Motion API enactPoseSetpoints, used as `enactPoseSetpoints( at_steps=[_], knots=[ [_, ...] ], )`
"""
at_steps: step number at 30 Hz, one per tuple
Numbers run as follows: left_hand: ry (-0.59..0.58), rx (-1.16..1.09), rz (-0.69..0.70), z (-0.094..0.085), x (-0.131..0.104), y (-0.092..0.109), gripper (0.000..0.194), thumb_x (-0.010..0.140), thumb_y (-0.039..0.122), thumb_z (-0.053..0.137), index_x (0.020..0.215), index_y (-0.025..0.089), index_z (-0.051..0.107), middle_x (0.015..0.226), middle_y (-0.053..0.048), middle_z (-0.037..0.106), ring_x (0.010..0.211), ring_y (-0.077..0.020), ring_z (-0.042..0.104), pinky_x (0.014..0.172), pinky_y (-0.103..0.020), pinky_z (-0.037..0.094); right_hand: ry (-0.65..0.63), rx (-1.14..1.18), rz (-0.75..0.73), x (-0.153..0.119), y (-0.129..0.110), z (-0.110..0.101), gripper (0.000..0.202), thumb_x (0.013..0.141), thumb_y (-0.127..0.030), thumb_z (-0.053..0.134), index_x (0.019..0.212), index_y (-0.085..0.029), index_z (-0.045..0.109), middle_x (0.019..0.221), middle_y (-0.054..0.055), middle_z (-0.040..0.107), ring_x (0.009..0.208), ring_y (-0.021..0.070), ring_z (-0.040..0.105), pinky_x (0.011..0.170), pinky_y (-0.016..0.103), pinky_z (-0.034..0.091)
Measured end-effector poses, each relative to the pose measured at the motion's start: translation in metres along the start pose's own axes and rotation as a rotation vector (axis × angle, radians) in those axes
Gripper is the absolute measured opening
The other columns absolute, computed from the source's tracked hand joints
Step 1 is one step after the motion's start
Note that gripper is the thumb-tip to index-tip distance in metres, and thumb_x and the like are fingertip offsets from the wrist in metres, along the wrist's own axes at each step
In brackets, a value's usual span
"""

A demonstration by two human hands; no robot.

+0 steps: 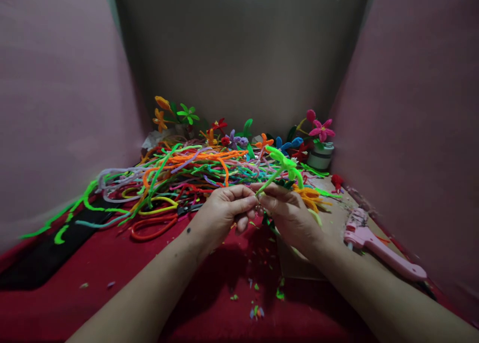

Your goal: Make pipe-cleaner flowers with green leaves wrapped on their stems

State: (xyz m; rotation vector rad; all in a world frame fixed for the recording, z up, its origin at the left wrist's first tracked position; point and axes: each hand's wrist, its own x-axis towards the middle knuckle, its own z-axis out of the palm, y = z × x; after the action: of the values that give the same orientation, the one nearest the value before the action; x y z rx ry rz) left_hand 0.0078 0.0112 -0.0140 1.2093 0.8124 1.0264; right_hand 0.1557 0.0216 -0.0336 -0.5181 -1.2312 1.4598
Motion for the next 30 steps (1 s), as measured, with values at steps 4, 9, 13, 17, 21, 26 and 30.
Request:
enactPoseSetpoints(
  at_steps=[4,9,13,17,21,26,30],
  knots=[
    [-0.020,-0.022,-0.029,0.001,-0.001,0.002,0.015,0.075,0.025,0.061,0.068,0.013,0.055,0.054,0.004,0.056,0.033,-0.0011,0.043,0.034,-0.012,0.031,-0.004,-0.028,0.003,0.000,0.000,-0.001,0.021,0.071,-0.020,0.066,0.090,-0.025,0.071,0.084,0.000,0.069,0.079,0.0164,0.059,0.082,0.033,0.041],
    [-0.137,-0.093,-0.095,0.000,-0.001,0.001,0.015,0.077,0.026,0.059,0.070,0.013,0.056,0.055,0.002,0.058,0.030,-0.0011,0.041,0.030,-0.012,0.029,0.046,-0.026,0.032,0.002,0.003,-0.004,0.025,0.071,-0.021,0.065,0.097,-0.024,0.069,0.068,-0.002,0.066,0.067,0.0146,0.058,0.074,0.032,0.043],
    [-0.211,-0.179,-0.103,0.000,-0.002,0.000,0.016,0.079,0.027,0.057,0.071,0.013,0.056,0.054,0.002,0.059,0.028,-0.0017,0.041,0.029,-0.012,0.028,0.024,0.063,0.068,0.003,0.001,-0.002,0.027,0.068,-0.022,0.069,0.095,-0.023,0.070,0.058,-0.003,0.063,0.056,0.0119,0.054,0.062,0.027,0.042],
    [-0.283,-0.304,-0.112,0.002,-0.001,-0.002,0.016,0.080,0.025,0.056,0.071,0.012,0.058,0.050,0.002,0.058,0.024,-0.0004,0.034,0.028,-0.012,0.028,0.009,0.121,0.086,0.002,-0.003,0.002,0.023,0.064,-0.022,0.072,0.086,-0.023,0.072,0.055,-0.003,0.062,0.053,0.0101,0.051,0.057,0.024,0.040],
    [-0.301,-0.308,-0.116,0.003,-0.001,-0.002,0.018,0.079,0.027,0.058,0.071,0.011,0.058,0.046,0.003,0.056,0.022,-0.0005,0.030,0.026,-0.013,0.025,0.011,0.095,0.048,0.002,-0.001,0.002,0.015,0.064,-0.023,0.070,0.079,-0.025,0.072,0.064,-0.002,0.063,0.059,0.0126,0.053,0.060,0.027,0.043],
    [-0.131,0.028,-0.037,0.003,-0.002,0.004,0.027,0.082,0.035,0.052,0.071,0.011,0.058,0.056,-0.002,0.061,0.033,-0.0042,0.047,0.035,-0.015,0.033,0.041,-0.012,-0.010,0.004,0.001,0.000,0.008,0.068,-0.024,0.068,0.076,-0.022,0.069,0.062,-0.002,0.060,0.056,0.0123,0.050,0.058,0.027,0.041],
    [0.051,0.266,0.057,0.006,-0.001,0.008,0.018,0.074,0.029,0.062,0.080,0.013,0.059,0.063,0.001,0.062,0.045,-0.0082,0.056,0.042,-0.018,0.040,0.108,-0.078,-0.023,0.003,-0.001,-0.001,0.005,0.071,-0.024,0.065,0.067,-0.021,0.065,0.064,-0.002,0.058,0.056,0.0117,0.047,0.057,0.026,0.037]
  ],
)
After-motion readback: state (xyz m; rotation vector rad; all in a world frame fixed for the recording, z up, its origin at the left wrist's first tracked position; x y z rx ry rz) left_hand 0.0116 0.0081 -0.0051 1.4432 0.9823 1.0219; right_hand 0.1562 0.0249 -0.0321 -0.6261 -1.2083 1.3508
